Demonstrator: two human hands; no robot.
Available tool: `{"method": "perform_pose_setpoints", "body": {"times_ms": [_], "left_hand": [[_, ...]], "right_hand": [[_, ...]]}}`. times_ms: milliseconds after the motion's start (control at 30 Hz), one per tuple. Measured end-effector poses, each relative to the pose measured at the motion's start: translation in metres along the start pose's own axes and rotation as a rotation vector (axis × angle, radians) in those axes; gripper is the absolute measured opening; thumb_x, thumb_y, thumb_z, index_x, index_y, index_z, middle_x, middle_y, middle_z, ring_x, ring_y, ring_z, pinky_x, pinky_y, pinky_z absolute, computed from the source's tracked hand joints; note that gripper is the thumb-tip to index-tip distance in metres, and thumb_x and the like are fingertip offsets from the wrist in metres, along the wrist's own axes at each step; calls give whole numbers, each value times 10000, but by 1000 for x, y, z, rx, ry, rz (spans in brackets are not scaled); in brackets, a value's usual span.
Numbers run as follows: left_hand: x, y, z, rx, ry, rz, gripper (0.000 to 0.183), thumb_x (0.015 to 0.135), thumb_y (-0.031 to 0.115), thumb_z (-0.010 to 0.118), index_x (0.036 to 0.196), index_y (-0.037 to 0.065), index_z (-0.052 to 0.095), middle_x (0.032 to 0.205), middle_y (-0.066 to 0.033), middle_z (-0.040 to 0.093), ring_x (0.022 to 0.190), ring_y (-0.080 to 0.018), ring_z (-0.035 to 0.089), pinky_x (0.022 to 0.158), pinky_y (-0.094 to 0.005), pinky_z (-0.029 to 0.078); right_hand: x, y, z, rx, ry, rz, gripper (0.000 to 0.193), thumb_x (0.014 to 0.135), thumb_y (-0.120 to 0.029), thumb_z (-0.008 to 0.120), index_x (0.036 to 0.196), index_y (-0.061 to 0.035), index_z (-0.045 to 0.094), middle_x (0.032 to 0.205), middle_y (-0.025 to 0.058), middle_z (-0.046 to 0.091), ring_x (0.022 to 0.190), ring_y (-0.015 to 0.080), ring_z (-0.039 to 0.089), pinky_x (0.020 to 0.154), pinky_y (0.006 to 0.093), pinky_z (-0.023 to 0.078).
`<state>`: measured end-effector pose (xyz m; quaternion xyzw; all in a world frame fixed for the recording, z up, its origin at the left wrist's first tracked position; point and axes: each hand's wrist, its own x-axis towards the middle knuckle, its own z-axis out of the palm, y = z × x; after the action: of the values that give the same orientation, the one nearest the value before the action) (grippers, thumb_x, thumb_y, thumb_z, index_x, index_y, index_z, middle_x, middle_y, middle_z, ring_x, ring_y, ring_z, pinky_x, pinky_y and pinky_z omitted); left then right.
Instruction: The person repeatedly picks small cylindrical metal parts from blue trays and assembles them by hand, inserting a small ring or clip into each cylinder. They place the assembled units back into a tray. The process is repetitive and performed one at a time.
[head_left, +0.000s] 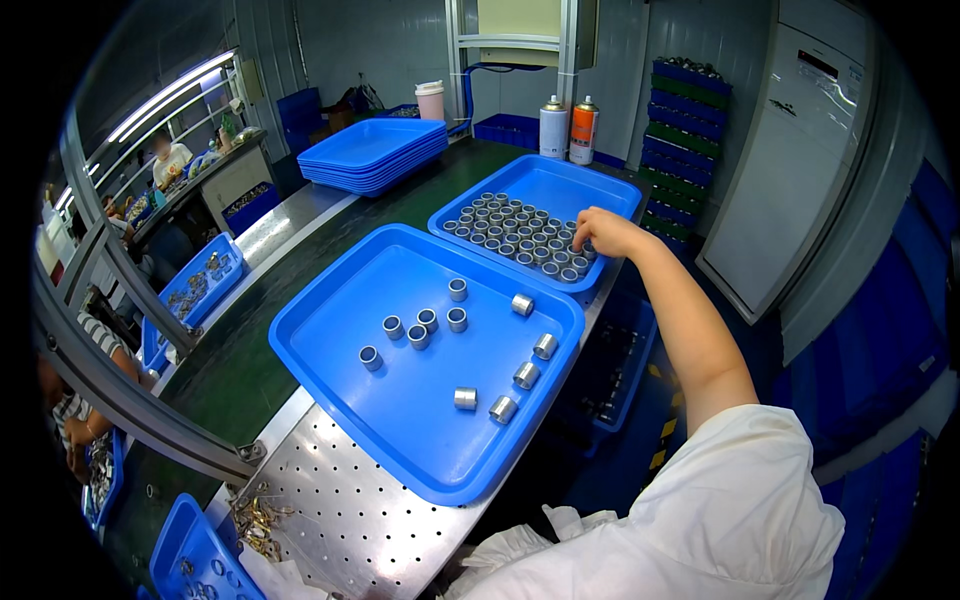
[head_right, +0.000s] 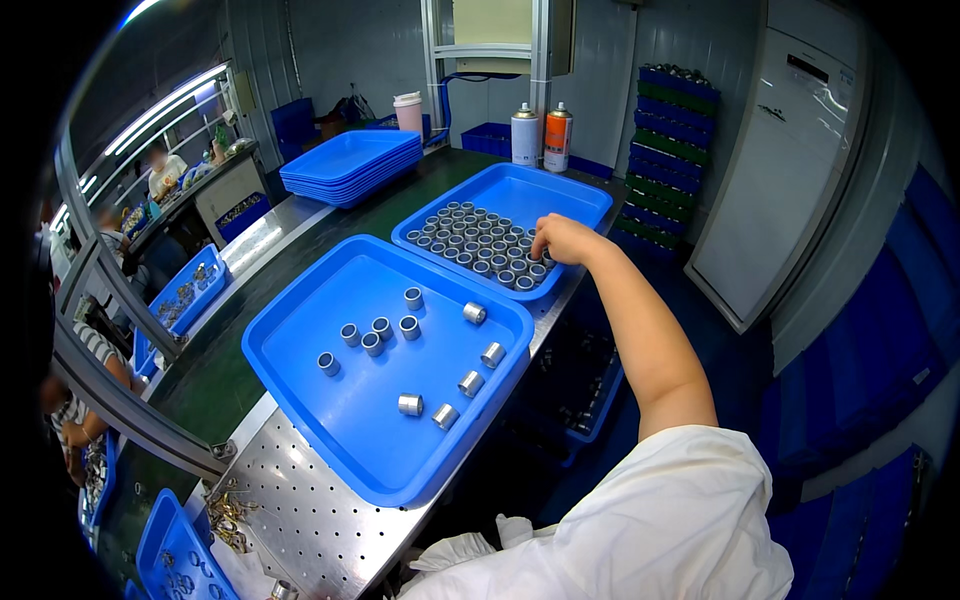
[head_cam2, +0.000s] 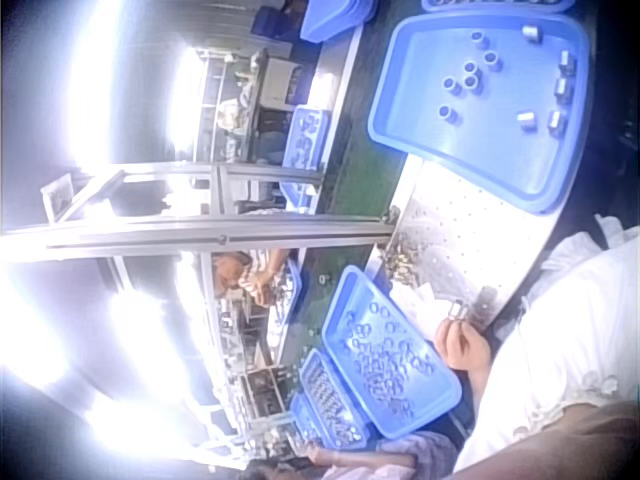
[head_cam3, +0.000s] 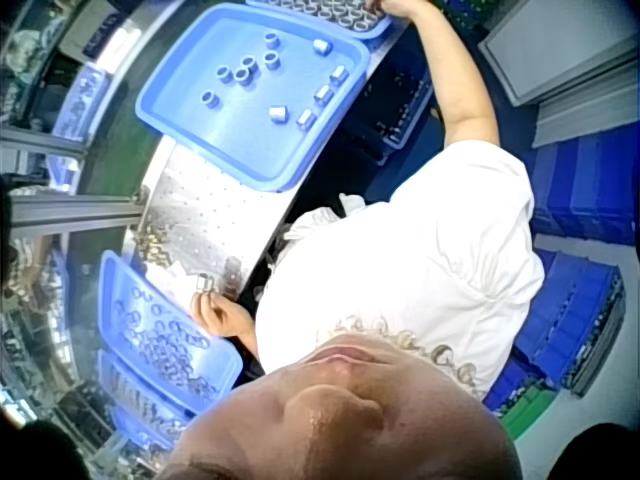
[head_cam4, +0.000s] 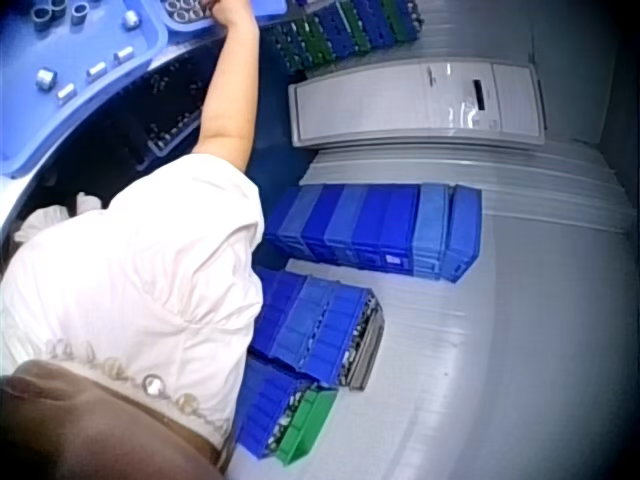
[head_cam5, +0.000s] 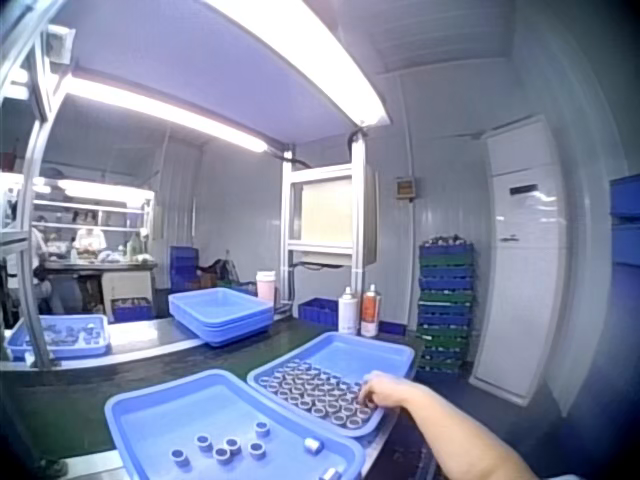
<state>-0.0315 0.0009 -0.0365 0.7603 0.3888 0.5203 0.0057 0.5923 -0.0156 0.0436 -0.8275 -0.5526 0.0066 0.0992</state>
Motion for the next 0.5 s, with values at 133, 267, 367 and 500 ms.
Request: {"method": "perform_pose_setpoints", "body": {"times_ms": [133,267,367,500], "left_hand": [[-2,-1,0,-13,3,-21,64,806,-8,589,842,-60,599,949,-214,576,781,-321,545,666,-374,458],[-1,0,0,-15,3,-25,63,805,-9,590,842,-59,600,950,-214,576,793,-323,546,680,-377,461],[-1,1,0,-20,4,-29,61,801,-13,589,841,-58,600,949,-214,575,802,-326,548,695,-381,463],[-2,1,0,-31,9,-47,58,796,-21,588,839,-57,599,945,-214,575,807,-330,548,711,-387,465]], "right_hand": [[2,-3,-1,10,-19,1,349,708,82,470,827,-120,728,987,70,573,1023,250,496,890,319,423],[3,-6,0,14,-14,14,357,712,88,466,834,-119,730,993,69,571,1018,248,498,888,315,424],[3,-7,0,11,-20,15,365,714,91,463,840,-123,732,999,70,571,1014,248,499,888,314,423],[5,-6,2,16,-11,7,371,716,92,462,842,-127,733,1004,71,573,1011,248,501,890,315,421]]}}
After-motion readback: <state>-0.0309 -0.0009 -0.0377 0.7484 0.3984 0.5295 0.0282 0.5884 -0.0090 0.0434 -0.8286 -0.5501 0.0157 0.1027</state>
